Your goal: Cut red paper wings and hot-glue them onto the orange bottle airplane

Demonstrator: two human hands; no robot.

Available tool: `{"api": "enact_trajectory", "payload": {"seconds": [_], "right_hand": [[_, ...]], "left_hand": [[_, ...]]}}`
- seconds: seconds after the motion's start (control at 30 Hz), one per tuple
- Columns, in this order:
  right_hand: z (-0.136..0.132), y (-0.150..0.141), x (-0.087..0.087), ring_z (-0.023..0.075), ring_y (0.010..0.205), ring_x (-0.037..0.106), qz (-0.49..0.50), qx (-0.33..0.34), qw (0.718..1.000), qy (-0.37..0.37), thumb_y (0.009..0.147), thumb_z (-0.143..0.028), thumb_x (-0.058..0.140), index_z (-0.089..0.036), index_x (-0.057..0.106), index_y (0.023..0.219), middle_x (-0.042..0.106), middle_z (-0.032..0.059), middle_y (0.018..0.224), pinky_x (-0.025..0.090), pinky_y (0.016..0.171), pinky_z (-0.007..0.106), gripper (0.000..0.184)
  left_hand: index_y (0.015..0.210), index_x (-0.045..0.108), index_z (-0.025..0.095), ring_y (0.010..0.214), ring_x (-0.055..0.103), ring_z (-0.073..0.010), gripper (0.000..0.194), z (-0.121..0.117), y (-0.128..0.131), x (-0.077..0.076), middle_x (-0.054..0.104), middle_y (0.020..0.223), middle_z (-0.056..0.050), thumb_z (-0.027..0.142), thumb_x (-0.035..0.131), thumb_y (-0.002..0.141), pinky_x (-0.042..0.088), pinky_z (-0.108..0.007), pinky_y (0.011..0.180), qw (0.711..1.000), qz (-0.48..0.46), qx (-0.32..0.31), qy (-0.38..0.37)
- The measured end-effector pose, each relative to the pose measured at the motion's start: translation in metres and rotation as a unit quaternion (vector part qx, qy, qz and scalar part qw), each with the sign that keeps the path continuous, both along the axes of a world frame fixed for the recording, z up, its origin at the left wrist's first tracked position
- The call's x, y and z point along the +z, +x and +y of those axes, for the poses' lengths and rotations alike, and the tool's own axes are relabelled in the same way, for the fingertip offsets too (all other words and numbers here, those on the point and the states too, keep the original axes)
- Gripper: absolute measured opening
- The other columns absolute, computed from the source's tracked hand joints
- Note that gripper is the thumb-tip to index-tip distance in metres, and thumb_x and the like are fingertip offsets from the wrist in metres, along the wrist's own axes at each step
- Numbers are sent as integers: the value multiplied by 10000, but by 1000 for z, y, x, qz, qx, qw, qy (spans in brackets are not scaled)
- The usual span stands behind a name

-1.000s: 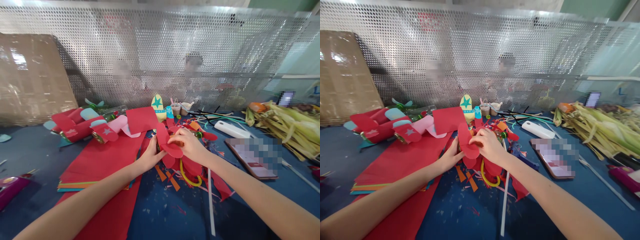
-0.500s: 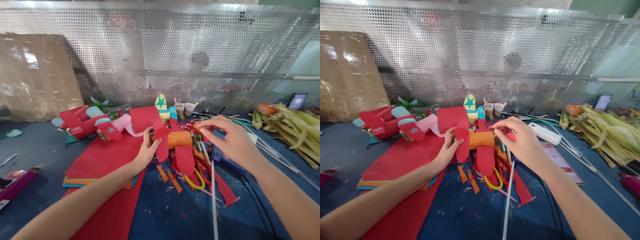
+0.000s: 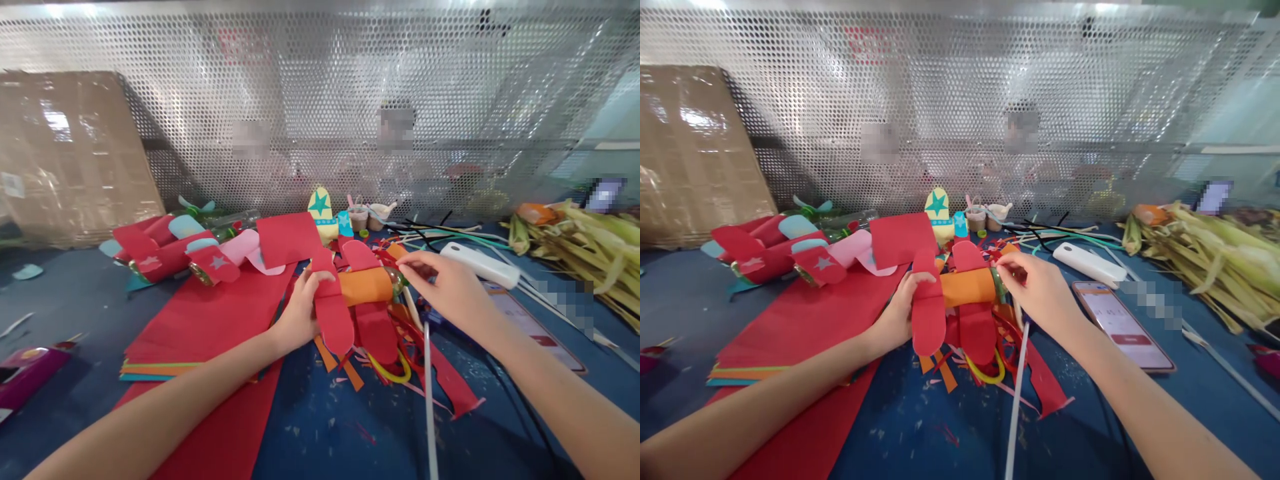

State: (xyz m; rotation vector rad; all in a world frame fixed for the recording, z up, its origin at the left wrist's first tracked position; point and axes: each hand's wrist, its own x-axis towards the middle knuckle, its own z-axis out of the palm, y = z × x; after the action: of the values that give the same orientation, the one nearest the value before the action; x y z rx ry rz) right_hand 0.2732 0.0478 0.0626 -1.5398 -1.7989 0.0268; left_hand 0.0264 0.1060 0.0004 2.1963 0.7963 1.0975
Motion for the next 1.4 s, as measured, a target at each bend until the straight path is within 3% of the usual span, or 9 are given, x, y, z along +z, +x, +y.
{"api": "enact_trajectory", "payload": {"seconds": [0.2,0.3,0.6,0.77,1.07,1.27,1.4], "right_hand": [[2,3,-2,194,680,692,0,-5,1000,-6,835,-294,525,-195,669,851,743,43,784,539,631,296,176],[3,4,-4,208,683,693,-3,-4,1000,-13,836,-299,517,-204,669,848,745,44,785,540,642,323,179],[5,3,-7,209,703,700,6,7,999,-31,825,-313,511,-182,661,854,749,68,816,550,676,330,202],[3,1,-6,220,714,702,2,13,999,-40,830,-309,512,-198,656,840,749,63,820,548,663,341,182],[2,0,-5,209,668,695,-11,12,999,-36,831,-283,521,-213,659,837,746,38,774,540,632,325,154],[3,4,-5,204,684,699,-12,7,1000,-20,833,-281,527,-196,667,843,748,44,784,535,636,309,164],[2,5,-3,198,656,692,-10,0,1000,-3,834,-272,532,-194,673,839,742,37,754,533,620,300,161]], "left_hand": [[906,488,221,1002,478,-241,244,3,-1,1,513,970,-54,90,549,710,416,-405,903,1000,1,1,-8],[875,515,212,908,518,-204,199,6,1,1,517,980,-54,119,583,713,462,-337,806,999,-16,-1,-30],[793,595,210,925,545,-206,68,16,1,0,595,869,-34,188,601,730,450,-337,846,991,-81,38,-99],[798,601,208,927,545,-206,103,16,1,-2,574,922,-42,195,611,697,452,-327,806,989,-92,32,-114],[785,590,209,1057,482,-221,88,17,2,-1,542,961,-42,168,626,716,373,-392,983,989,-84,6,-122],[874,586,203,840,541,-168,211,23,-2,6,554,922,-22,148,670,688,459,-320,802,980,-76,-57,-173],[857,584,191,765,545,-126,234,24,-3,16,569,903,-2,141,703,662,462,-250,718,969,-114,-64,-212]]}}
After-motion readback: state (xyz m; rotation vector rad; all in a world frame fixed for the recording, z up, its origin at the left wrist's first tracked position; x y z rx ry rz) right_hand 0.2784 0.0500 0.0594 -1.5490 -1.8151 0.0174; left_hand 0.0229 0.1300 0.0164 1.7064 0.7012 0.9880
